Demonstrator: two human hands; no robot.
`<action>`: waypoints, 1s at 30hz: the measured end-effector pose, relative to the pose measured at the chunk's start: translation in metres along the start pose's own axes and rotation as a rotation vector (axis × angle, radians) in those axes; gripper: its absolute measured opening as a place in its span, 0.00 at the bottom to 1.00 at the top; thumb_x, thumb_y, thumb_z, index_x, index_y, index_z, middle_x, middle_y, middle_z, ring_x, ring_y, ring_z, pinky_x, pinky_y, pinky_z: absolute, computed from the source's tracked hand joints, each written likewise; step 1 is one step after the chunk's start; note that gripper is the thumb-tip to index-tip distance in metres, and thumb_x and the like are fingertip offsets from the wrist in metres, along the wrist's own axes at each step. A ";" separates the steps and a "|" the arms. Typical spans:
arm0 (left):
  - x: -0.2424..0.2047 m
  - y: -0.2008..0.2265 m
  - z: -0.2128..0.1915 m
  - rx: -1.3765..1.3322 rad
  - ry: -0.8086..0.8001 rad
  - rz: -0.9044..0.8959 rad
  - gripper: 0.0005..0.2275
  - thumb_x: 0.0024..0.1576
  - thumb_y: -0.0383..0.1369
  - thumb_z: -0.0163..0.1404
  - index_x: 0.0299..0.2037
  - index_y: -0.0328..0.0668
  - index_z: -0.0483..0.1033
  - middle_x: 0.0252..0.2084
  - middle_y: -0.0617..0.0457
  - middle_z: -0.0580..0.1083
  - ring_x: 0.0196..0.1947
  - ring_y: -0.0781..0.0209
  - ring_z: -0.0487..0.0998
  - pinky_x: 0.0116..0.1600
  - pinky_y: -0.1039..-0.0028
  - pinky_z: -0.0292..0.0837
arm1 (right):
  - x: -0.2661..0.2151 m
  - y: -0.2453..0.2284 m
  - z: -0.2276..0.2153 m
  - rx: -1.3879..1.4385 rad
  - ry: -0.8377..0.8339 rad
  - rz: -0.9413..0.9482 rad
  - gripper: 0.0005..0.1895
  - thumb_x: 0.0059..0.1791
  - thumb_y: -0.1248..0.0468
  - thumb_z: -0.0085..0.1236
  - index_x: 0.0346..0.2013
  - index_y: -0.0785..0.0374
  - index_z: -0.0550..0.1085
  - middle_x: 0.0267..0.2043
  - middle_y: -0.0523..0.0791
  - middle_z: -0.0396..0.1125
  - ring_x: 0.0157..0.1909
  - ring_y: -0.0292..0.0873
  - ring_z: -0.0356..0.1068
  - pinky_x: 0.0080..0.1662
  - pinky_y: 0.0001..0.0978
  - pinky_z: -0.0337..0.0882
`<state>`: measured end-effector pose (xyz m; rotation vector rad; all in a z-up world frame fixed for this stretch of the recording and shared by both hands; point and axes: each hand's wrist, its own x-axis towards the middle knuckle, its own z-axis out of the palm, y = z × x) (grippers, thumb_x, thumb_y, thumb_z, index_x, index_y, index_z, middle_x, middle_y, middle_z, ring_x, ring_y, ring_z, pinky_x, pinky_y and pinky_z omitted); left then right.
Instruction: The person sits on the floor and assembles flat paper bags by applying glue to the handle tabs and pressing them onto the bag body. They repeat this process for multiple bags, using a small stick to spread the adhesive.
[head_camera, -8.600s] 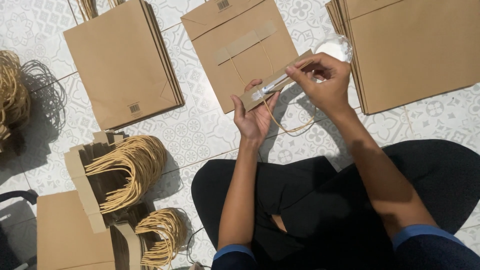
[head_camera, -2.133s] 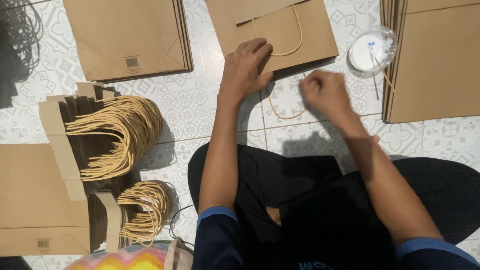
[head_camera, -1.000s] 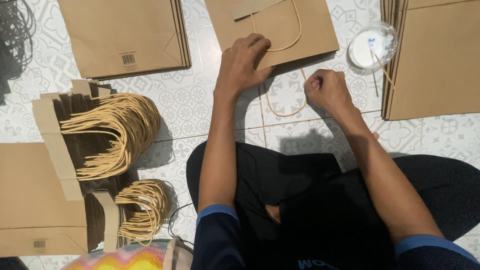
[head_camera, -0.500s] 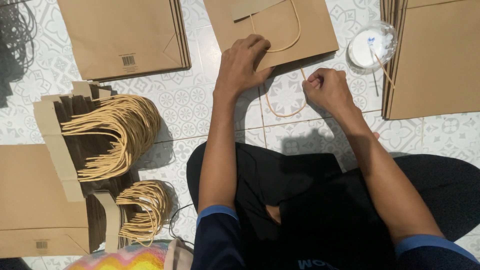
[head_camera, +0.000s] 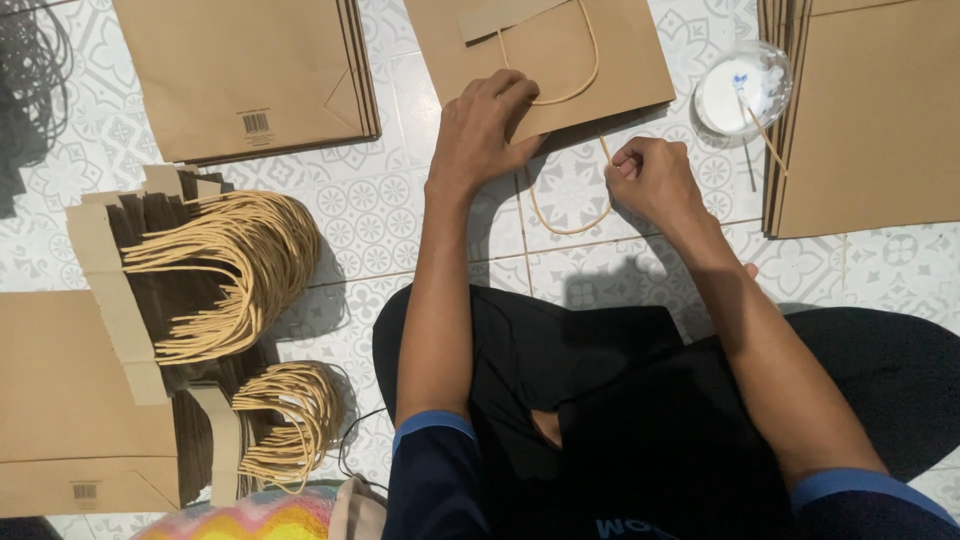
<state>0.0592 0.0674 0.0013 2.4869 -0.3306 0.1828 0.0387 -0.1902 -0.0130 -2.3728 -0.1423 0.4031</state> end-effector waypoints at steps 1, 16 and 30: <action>0.000 -0.001 0.001 0.000 0.000 -0.001 0.19 0.41 0.37 0.63 0.44 0.48 0.76 0.47 0.60 0.76 0.43 0.54 0.79 0.46 0.64 0.74 | 0.000 0.000 0.000 0.000 -0.001 0.000 0.06 0.45 0.71 0.58 0.29 0.74 0.78 0.18 0.45 0.67 0.20 0.37 0.63 0.27 0.28 0.65; -0.002 -0.001 0.005 0.008 -0.004 -0.038 0.21 0.42 0.39 0.65 0.45 0.50 0.77 0.48 0.62 0.76 0.46 0.56 0.79 0.48 0.64 0.73 | 0.002 0.005 0.000 -0.004 -0.010 0.005 0.07 0.44 0.72 0.56 0.31 0.74 0.79 0.18 0.44 0.67 0.20 0.37 0.63 0.27 0.29 0.66; -0.004 -0.009 0.013 0.037 -0.041 -0.046 0.23 0.42 0.42 0.68 0.47 0.51 0.78 0.51 0.61 0.76 0.49 0.56 0.78 0.50 0.63 0.72 | 0.000 0.002 0.000 0.011 -0.003 0.001 0.08 0.43 0.73 0.53 0.30 0.73 0.79 0.18 0.46 0.67 0.19 0.39 0.63 0.27 0.30 0.66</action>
